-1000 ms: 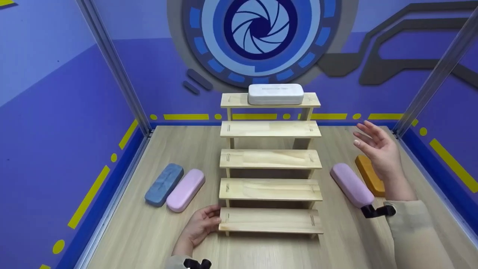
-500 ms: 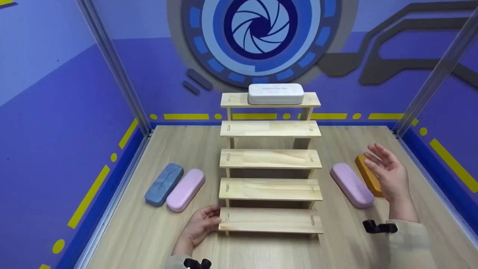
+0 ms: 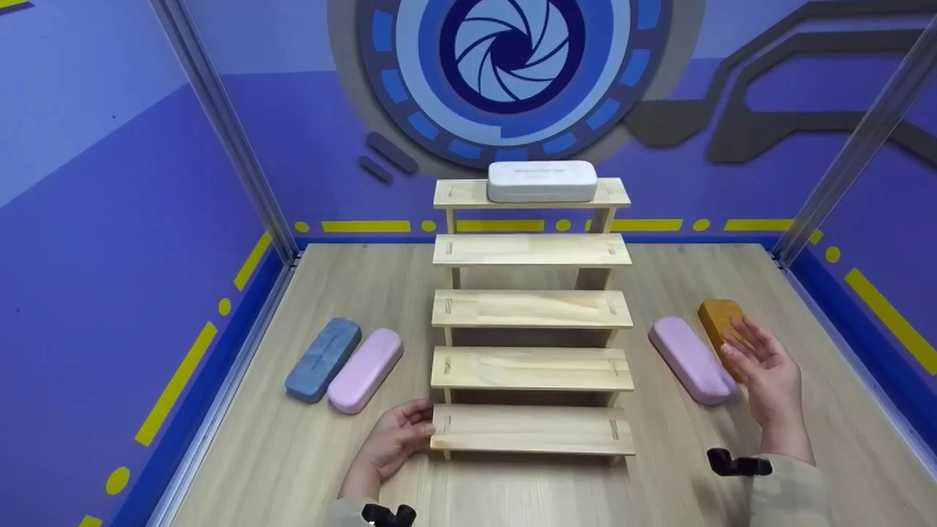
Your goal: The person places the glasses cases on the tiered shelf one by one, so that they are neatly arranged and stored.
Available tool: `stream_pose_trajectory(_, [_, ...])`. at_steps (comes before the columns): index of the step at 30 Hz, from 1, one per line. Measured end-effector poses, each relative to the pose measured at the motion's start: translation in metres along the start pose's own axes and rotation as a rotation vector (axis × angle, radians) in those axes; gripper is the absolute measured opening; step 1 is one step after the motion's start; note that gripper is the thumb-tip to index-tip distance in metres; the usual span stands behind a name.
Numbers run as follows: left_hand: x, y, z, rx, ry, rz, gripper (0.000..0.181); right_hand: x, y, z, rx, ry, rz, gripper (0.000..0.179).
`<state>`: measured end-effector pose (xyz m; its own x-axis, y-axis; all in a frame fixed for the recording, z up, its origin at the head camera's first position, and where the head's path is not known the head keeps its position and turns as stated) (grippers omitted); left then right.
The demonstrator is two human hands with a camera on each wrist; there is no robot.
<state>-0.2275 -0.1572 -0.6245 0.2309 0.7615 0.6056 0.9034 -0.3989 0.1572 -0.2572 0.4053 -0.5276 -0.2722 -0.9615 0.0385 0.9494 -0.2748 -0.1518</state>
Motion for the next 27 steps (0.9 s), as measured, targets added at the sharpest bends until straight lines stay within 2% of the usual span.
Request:
stream_pose_trajectory(6, [0.0,0.0,0.0,-0.001,-0.001,-0.001,0.039,-0.011,0.008,-0.018,0.101,0.071,-0.076,0.053])
stream_pose_trajectory(14, [0.0,0.001,0.0,0.004,0.012,0.016,0.04,-0.02,0.017,-0.038,0.279,0.145,-0.179,0.078])
stream_pose_trajectory(18, [0.0,0.001,0.0,0.002,0.005,0.014,0.038,-0.019,0.018,-0.046,0.312,0.178,-0.213,0.079])
stream_pose_trajectory(22, [-0.001,0.0,0.001,0.003,-0.004,0.011,0.038,-0.017,0.017,-0.054,0.326,0.265,-0.219,0.077])
stream_pose_trajectory(27, [0.0,0.0,0.0,0.009,-0.003,0.012,0.039,-0.013,0.017,-0.062,0.398,0.477,-0.176,0.081])
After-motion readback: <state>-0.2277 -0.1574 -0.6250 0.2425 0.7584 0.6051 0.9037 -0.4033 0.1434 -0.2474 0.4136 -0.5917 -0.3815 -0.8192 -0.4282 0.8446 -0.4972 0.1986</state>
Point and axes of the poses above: each hand's wrist, its own y-axis away from the middle knuckle, its own x-axis out of the palm, z = x × y, the point moved 3 cm from there along -y, towards the middle knuckle, and after that the axes turned 14 degrees about y, right-handed, at the moved point
